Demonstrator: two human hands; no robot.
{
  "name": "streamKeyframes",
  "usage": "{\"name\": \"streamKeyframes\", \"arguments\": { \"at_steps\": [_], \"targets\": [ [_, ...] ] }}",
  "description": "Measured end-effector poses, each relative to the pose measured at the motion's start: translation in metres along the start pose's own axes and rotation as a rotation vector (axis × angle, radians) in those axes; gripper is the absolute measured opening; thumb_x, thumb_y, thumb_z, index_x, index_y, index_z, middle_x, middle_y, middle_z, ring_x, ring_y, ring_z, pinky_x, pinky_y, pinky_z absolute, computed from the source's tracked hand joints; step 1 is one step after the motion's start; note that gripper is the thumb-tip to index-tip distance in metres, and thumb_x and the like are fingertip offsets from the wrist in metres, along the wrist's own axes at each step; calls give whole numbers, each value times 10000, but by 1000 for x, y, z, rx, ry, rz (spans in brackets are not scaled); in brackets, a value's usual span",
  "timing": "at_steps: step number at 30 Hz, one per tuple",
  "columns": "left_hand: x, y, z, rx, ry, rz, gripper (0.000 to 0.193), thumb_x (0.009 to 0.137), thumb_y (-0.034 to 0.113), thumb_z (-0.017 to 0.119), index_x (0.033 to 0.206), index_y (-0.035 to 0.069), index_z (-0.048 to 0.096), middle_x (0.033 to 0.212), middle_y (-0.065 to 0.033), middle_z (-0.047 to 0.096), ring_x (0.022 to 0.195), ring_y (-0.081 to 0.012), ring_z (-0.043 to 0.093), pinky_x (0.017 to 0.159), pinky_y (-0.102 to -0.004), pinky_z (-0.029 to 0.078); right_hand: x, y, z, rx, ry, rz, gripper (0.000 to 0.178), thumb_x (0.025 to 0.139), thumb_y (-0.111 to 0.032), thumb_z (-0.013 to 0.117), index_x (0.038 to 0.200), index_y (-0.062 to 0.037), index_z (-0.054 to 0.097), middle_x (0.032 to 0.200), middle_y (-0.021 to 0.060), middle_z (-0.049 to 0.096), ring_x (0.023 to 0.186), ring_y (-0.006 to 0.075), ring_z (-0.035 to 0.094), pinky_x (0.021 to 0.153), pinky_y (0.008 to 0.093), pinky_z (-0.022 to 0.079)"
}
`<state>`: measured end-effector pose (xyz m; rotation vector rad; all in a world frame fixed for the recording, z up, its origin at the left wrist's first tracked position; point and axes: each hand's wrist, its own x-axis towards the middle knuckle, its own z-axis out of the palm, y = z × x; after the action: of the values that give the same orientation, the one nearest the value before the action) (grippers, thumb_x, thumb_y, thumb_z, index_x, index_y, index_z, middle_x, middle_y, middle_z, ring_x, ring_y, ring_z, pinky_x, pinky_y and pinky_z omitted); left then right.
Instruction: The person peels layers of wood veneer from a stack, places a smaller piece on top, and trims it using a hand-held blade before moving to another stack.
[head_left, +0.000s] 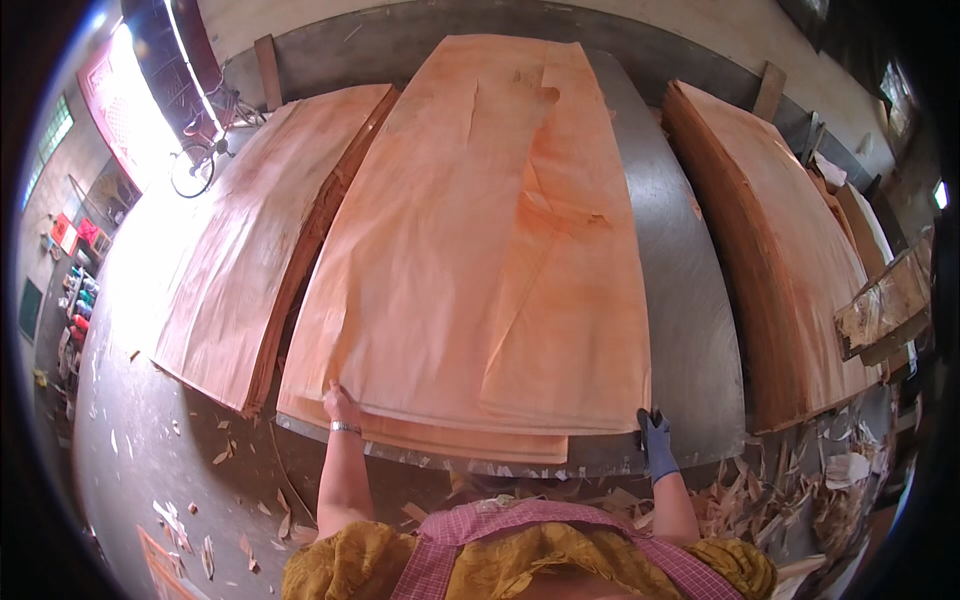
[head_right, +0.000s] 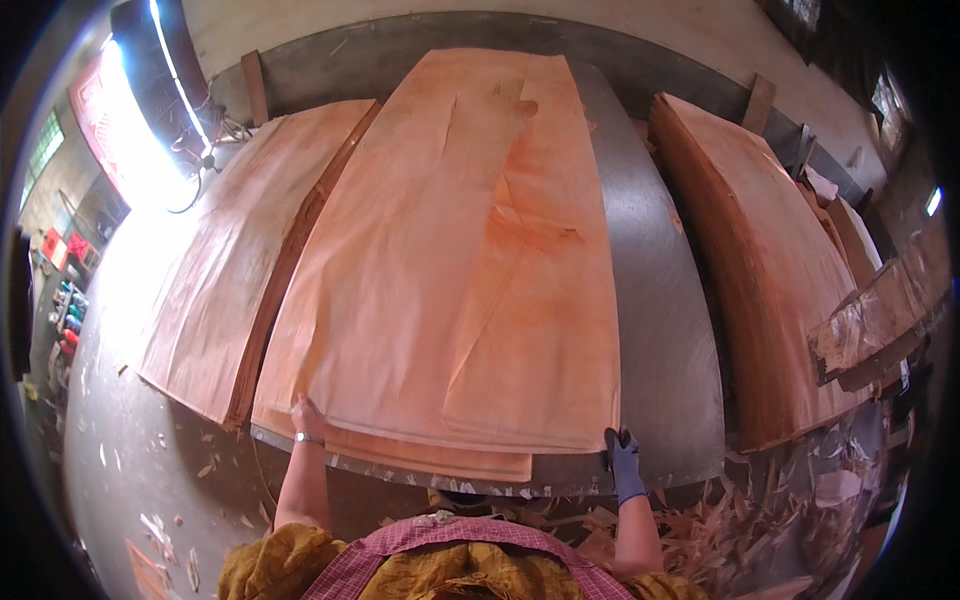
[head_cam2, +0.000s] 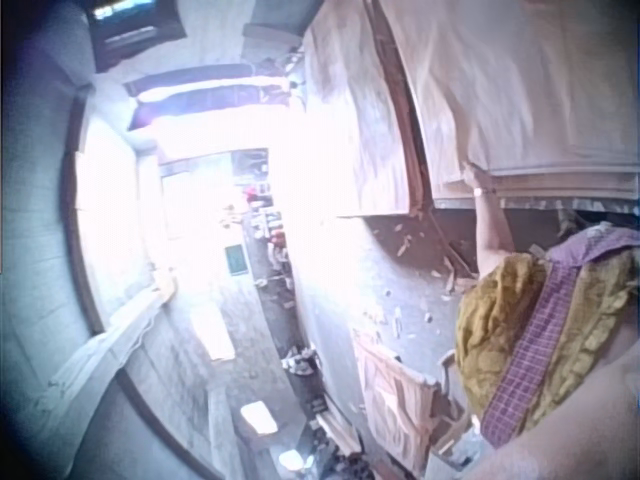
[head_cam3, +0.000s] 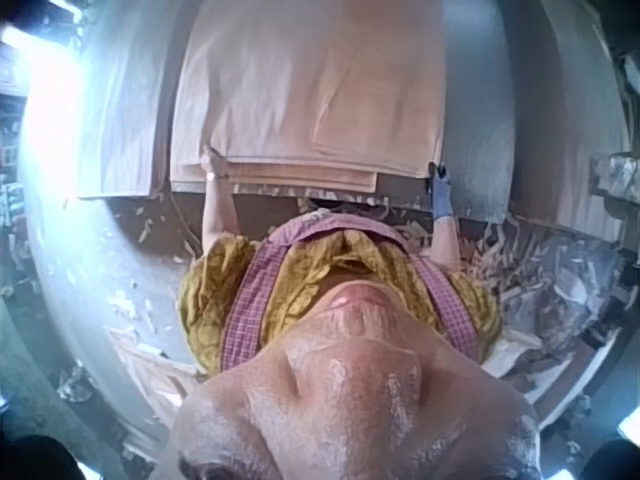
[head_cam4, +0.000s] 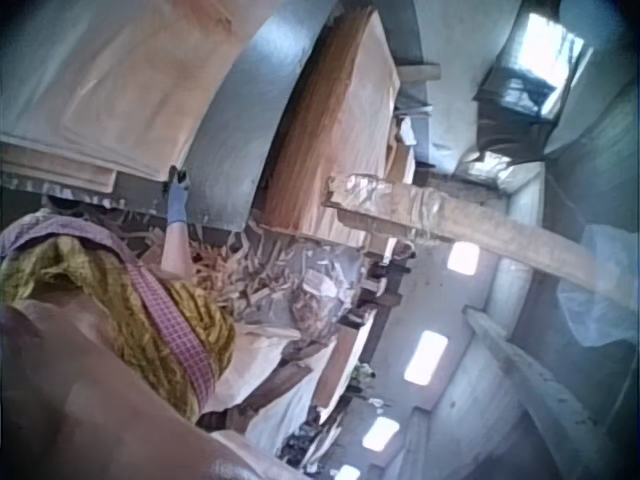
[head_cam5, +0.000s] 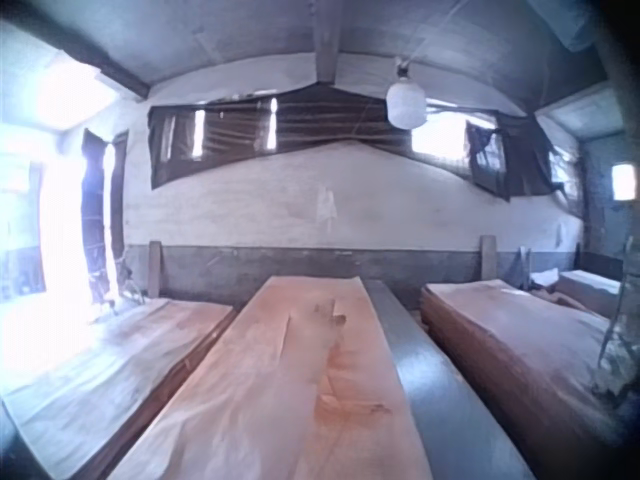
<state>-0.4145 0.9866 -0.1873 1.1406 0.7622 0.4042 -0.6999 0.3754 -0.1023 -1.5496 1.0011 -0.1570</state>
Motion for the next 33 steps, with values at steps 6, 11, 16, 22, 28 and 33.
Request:
{"name": "streamKeyframes", "arguments": {
  "at_steps": [6, 11, 16, 22, 28, 33],
  "targets": [
    [-24, -12, -14, -73, 64, -170, 339, 969, 344, 601, 730, 126, 498, 641, 47, 481, 532, -85, 436, 452, -260, 359, -2, 29, -14, -147, 234, -185, 390, 874, -351, 722, 926, 11, 588, 743, 73, 588, 653, 166, 545, 610, 324, 465],
    [-73, 3, -4, 123, 6, -252, 390, 847, 450, 729, 785, 115, 541, 652, 2, 499, 515, -128, 462, 450, -277, 374, -23, 72, -32, -593, 466, -376, 406, 868, -362, 711, 978, 16, 612, 901, 182, 667, 799, 308, 639, 751, 416, 507],
    [-96, 4, -16, 191, -11, -407, 393, 820, 429, 752, 872, 99, 545, 725, -48, 564, 543, -181, 558, 403, -300, 416, -72, 127, -17, -751, 548, -451, 376, 845, -372, 714, 929, -17, 623, 842, 202, 673, 786, 389, 651, 726, 457, 525],
    [-115, 1, -7, 376, -123, -427, 344, 837, 363, 748, 849, 70, 569, 732, -76, 599, 440, -181, 512, 373, -289, 409, -59, 56, 1, -706, 295, -261, 423, 858, -453, 656, 925, -36, 656, 863, 212, 688, 820, 401, 667, 737, 475, 530],
    [-121, -5, 0, 383, -114, -414, 289, 839, 302, 749, 840, 60, 591, 717, -74, 605, 452, -186, 527, 359, -285, 406, -51, 41, 12, -680, 317, -312, 408, 857, -416, 666, 913, -12, 655, 877, 227, 682, 840, 401, 661, 744, 468, 517],
    [-123, -7, 4, 399, -110, -401, 282, 836, 295, 747, 845, 61, 591, 720, -68, 602, 469, -185, 541, 372, -282, 435, -50, 41, 19, -581, 302, -375, 410, 849, -410, 694, 855, -3, 650, 814, 190, 686, 762, 361, 666, 672, 433, 514]
  ]
}}
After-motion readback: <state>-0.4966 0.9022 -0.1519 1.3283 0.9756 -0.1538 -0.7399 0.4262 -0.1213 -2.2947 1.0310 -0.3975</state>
